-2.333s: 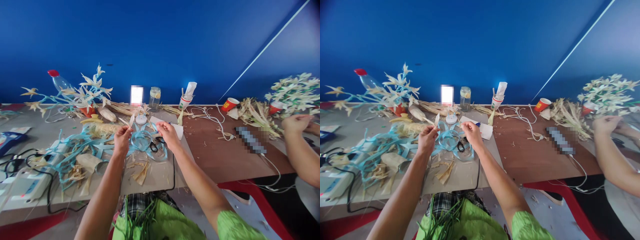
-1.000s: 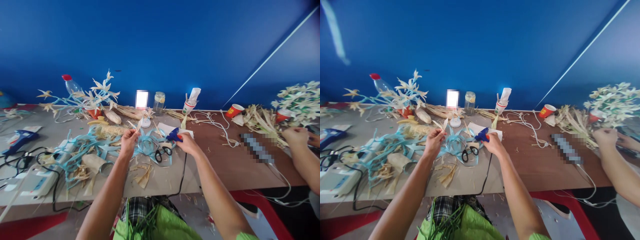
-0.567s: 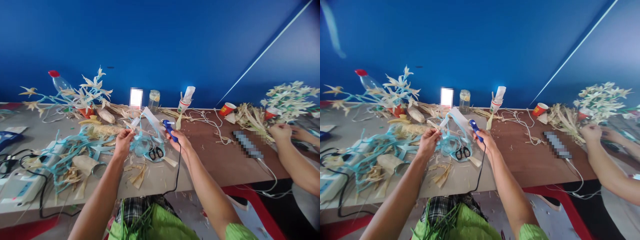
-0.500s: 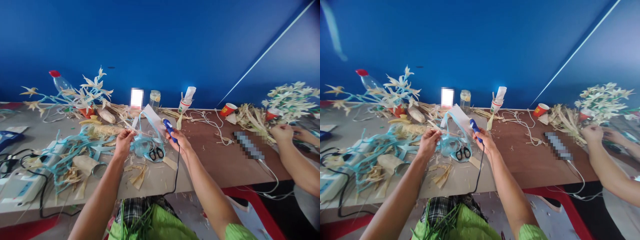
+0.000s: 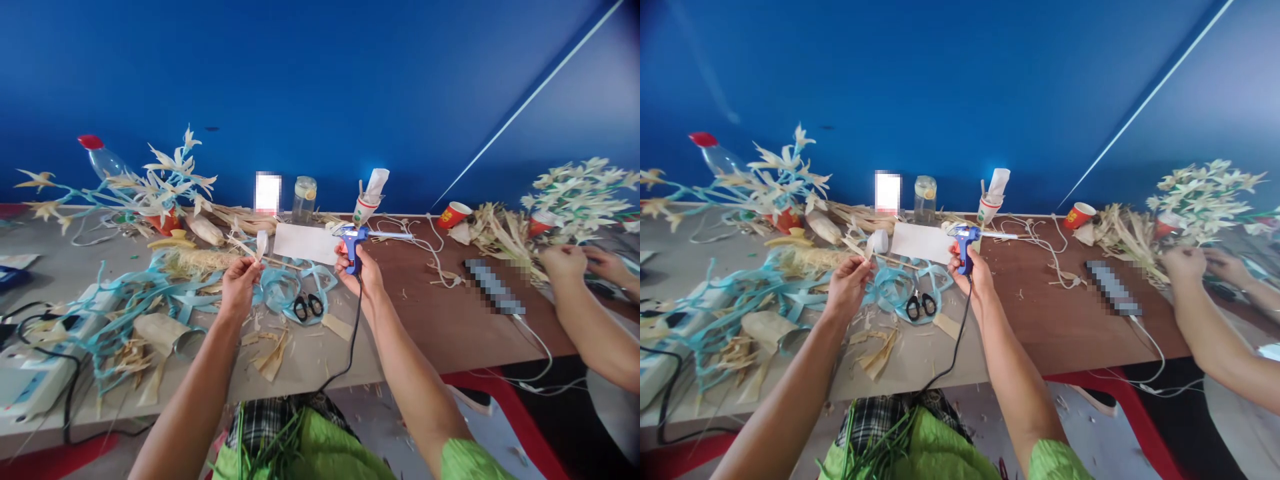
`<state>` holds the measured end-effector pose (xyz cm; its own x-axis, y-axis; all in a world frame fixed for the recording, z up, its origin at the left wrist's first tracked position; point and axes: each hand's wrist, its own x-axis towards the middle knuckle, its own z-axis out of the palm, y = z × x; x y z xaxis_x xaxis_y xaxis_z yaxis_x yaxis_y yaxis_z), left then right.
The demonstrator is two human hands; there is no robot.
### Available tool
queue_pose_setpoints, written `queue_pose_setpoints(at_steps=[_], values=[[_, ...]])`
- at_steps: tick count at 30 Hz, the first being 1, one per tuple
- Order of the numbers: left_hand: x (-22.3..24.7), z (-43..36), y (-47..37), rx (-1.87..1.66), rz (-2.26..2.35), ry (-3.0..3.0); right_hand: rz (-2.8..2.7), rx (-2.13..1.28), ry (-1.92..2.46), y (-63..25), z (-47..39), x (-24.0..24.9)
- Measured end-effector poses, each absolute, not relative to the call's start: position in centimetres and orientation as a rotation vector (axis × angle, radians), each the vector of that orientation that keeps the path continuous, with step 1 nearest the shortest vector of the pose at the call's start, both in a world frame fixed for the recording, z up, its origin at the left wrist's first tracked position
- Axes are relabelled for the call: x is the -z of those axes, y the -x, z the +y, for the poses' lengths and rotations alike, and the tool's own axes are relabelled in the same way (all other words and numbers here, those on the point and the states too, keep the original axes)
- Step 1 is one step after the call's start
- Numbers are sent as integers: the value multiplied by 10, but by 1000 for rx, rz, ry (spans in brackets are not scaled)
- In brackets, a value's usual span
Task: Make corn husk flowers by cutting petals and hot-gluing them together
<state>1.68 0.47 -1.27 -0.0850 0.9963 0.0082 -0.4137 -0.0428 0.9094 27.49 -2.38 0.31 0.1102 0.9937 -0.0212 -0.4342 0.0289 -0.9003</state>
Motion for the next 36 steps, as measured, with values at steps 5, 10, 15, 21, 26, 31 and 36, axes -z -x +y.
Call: queue_pose_setpoints(at_steps=[5, 10, 15, 21, 26, 31, 36], values=[[13, 4, -18, -1453, 927, -887, -917, -1229, 872, -275, -31, -16], [13, 3, -18, -1447, 950, -908, -1027, -1259, 835, -252, -42, -35], [14, 1, -17, -1427, 936, -960, -1269, -1237, 931, -222, -55, -29], [12, 0, -17, -1420, 955, -950, -1576, -1042, 1100, -208, -63, -9], [13, 0, -19, -1423, 976, -953, -1652, -993, 1134, -207, -65, -5], [14, 0, -20, -1424, 915, -969, -1715, -935, 1158, -204, -66, -9], [10, -3, -24, -1409, 876, -929, -1744, -862, 1183, -203, -67, -12]])
